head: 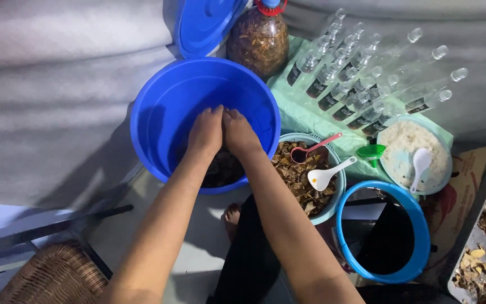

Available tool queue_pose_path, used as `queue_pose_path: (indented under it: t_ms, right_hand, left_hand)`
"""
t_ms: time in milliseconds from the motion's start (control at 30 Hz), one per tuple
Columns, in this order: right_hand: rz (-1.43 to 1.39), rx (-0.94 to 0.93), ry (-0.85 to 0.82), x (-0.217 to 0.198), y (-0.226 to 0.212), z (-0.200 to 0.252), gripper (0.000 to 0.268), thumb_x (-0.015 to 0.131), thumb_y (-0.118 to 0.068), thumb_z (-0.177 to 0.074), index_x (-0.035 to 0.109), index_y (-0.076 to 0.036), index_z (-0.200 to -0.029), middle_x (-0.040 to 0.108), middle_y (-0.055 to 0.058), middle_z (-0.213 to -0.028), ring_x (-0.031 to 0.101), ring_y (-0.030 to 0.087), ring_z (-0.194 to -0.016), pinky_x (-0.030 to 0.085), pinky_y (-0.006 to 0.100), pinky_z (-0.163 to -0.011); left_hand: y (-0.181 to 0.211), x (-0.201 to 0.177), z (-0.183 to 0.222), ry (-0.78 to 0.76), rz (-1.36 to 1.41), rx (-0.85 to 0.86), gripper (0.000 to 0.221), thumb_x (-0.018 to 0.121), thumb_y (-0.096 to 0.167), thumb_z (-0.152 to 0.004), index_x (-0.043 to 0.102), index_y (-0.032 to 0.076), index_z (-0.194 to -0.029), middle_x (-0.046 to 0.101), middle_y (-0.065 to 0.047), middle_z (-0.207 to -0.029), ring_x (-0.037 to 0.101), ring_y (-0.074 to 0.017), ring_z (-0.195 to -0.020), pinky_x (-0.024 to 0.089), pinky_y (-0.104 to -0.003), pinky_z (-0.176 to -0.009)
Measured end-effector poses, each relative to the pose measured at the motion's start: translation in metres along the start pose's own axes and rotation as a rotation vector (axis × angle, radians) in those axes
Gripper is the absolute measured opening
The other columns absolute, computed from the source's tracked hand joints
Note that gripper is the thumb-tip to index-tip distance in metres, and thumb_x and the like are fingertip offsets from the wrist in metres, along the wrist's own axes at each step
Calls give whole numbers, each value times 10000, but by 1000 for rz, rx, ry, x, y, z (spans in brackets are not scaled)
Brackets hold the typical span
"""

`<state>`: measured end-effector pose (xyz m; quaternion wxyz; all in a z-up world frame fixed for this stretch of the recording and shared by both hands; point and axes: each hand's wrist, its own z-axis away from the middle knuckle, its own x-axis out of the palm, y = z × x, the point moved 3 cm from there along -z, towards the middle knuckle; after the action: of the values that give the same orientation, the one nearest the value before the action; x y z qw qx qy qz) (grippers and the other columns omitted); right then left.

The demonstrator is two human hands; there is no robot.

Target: The person is shredding dried leaves by hand, picking them up from a tray and crushing them into a blue bucket.

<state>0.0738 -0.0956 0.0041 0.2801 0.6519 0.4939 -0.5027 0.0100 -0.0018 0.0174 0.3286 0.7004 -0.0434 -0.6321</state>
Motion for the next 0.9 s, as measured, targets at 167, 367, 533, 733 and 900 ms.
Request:
queue_pose_path:
  t_ms: [167,367,533,733,900]
  right_hand:
    - [-274,253,-197,38,18,8,603,659,-121,-912,492,114,-1441,568,290,-1384,565,432,-1329,529,431,-1106]
    - [-128,269,-198,67,34,14,488,613,-7,-889,591,-56,-1374,718,197,-1088,746,382,-1013,644,415,-845]
    - [-194,486,-227,56,32,15,487,517,7,-942,543,-122,-1411,737,221,-983,776,381,-905,669,459,-766]
    - [-206,384,-47,42,29,15,260,558,-21,-909,719,-166,-1052,736,104,-926,776,333,-824,668,395,-660]
    - [-191,359,-3,38,27,17,254,566,30,-883,720,-115,-1024,676,115,-932,765,356,-829,667,407,-669]
  left_hand:
    - [-6,14,5,-68,2,-47,528,618,-107,-937,560,-27,-1456,544,-331,-1431,560,-466,-1334,533,-578,-1052]
    - [-5,20,0,-28,4,37,485,616,-155,-908,628,-36,-1378,619,-326,-1324,609,-468,-1263,569,-569,-997]
    - [3,16,-2,-34,-29,24,475,606,-151,-911,626,-41,-1373,636,-314,-1310,621,-453,-1253,576,-560,-994]
    - [0,18,-4,-2,-134,56,357,650,-145,-857,708,-61,-1199,699,-256,-1160,695,-397,-1115,632,-480,-895]
    - [1,15,0,34,-174,69,278,667,-117,-845,703,-50,-1112,696,-229,-1088,710,-389,-1057,643,-465,-850]
